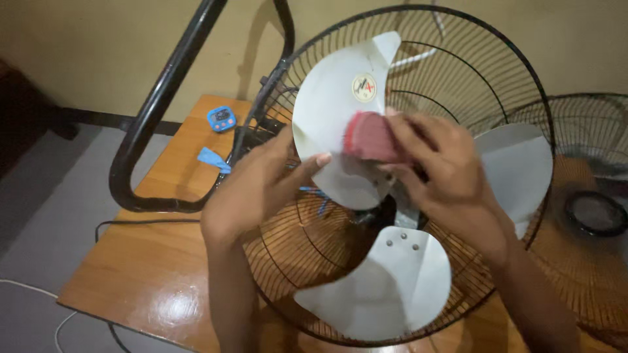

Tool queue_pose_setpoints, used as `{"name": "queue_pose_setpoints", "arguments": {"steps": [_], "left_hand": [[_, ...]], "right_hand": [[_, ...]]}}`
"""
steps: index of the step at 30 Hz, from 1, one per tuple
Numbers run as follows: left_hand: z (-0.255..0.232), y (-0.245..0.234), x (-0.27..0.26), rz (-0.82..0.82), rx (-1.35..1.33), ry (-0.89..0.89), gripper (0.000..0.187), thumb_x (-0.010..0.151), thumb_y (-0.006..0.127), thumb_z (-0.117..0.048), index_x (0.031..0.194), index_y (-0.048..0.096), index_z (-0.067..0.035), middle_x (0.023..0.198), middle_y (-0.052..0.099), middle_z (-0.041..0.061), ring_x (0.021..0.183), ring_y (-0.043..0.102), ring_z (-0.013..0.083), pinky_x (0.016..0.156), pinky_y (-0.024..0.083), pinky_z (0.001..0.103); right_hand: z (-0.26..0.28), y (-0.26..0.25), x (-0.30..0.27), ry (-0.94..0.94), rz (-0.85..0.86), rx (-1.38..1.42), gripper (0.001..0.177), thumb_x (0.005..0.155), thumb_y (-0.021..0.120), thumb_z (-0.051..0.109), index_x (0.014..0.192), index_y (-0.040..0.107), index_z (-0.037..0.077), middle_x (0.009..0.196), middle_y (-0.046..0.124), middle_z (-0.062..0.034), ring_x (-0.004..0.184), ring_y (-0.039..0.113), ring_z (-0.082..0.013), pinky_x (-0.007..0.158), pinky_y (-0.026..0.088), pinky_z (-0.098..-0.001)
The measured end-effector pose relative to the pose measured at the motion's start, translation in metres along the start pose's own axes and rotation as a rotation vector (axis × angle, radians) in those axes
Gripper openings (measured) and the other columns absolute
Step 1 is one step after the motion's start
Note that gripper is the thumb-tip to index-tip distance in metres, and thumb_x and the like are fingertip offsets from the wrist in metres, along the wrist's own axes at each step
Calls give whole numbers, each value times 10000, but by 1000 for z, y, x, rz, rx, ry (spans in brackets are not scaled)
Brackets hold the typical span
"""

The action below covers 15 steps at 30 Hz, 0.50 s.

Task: The person scrubs the blades of a standing fan with a red brush, rotating the blades to reach different areas. The person repeatedly scrubs the same blade multiple times.

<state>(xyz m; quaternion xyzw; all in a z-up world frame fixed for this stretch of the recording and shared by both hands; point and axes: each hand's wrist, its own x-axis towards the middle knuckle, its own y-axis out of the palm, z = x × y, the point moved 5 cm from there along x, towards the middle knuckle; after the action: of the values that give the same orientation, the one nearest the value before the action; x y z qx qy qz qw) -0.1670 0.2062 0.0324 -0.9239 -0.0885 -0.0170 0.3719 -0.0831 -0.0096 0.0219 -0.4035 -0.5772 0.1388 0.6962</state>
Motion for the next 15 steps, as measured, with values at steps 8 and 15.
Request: {"name": "queue_pose_setpoints", "arguments": {"steps": [8, 15], "left_hand": [[44, 16, 3, 89, -202, 289, 354, 990, 619, -346, 1173, 698, -54, 1009, 762, 162, 932, 738, 303, 843, 551, 392], [65, 9, 2, 108, -246, 396, 374, 994, 625, -336, 1218, 675, -40, 1135, 738, 170, 1068, 718, 298, 918, 535, 388]], "right_hand": [[24, 48, 75, -138, 72, -46, 651, 923, 773, 377, 1460, 558, 77, 1267, 650, -206, 1078, 624, -380, 930, 505, -507], [47, 60, 84, -100, -4, -85, 582, 982, 712, 381, 1475, 566, 109, 1284, 653, -212, 1039, 634, -398, 903, 509, -536]]}}
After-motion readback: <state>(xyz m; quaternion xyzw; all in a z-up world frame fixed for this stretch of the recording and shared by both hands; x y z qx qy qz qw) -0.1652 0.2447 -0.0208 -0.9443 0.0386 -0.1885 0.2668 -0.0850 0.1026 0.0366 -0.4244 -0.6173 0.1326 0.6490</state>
